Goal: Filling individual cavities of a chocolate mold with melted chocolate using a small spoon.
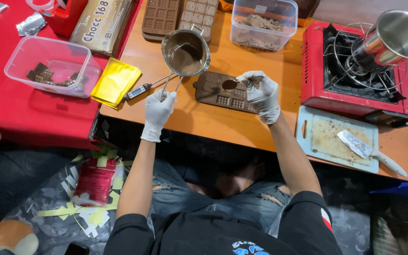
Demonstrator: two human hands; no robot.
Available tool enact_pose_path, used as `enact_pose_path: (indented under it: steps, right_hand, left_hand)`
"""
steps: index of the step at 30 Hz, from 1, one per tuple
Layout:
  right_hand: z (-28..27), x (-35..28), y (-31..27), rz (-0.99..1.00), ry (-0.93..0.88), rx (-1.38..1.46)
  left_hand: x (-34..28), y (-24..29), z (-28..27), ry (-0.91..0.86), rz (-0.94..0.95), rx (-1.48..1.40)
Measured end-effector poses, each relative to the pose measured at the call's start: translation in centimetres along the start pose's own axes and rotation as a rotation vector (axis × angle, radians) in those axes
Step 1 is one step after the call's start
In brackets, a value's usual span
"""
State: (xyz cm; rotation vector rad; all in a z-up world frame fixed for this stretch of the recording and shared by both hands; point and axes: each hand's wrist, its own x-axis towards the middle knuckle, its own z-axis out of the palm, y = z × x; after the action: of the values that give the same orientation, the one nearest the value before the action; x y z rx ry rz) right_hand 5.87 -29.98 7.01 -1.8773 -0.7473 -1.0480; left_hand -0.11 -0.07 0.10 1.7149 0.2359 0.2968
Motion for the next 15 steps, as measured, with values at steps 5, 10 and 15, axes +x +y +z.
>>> enact_pose_path:
  steps: [5,10,15]
  right_hand:
    - [-0.6,0.0,-0.8,0.000,-0.009,0.008]
    - [-0.4,0.4,-0.8,-0.009,-0.027,0.004]
    - [-0.8,0.3,-0.4,-0.003,-0.017,-0.004]
  left_hand:
    - [0.1,-1.0,0.1,0.019,0.022,-0.016]
    - [0.4,-0.5,-0.1,0.019,0.017,-0.027]
    - [0.0,-0.1,0.1,0.021,0.012,-0.030]
